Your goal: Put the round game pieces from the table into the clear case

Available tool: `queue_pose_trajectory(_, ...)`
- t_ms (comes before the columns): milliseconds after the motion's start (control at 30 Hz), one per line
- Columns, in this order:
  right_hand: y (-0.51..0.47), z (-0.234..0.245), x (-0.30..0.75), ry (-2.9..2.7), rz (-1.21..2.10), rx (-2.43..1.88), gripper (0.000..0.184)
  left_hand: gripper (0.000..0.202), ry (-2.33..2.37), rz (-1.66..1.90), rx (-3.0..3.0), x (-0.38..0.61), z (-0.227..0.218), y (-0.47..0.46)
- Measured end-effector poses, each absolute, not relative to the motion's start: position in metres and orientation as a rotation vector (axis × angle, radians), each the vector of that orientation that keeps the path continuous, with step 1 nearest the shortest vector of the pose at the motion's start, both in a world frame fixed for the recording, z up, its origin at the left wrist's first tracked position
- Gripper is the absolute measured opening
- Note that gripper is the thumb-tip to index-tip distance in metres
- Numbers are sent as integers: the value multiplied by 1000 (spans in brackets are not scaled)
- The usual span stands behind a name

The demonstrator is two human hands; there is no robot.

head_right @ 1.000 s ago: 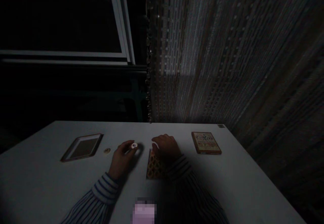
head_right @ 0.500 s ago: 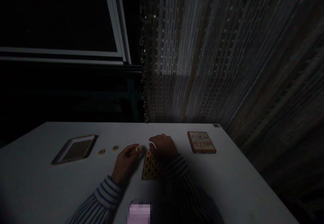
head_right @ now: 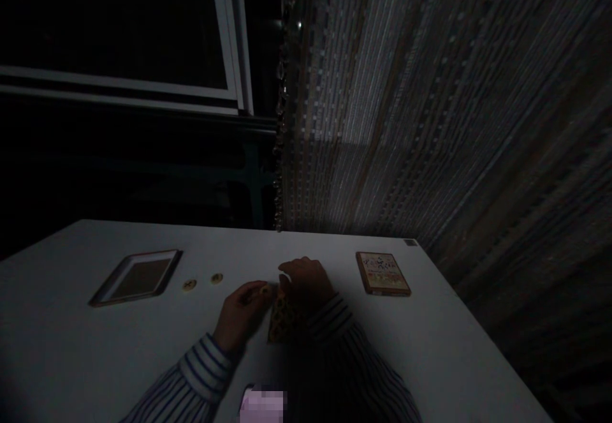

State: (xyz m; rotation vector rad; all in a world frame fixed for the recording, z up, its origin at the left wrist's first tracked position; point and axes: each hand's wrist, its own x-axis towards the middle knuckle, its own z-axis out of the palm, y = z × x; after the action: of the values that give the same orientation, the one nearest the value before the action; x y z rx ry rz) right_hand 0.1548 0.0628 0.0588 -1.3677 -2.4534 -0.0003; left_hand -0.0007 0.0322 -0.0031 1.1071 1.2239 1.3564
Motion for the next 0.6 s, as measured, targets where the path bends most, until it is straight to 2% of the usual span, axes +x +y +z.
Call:
queue_pose_trajectory(333,65,52,142,-2619,90,-1352,26,25,1157,1405,1087,-1,-17,37)
queue_pose_trajectory(600,60,56,143,-2716,6,-1303,23,27,1202,1371,1078,0,-5,31)
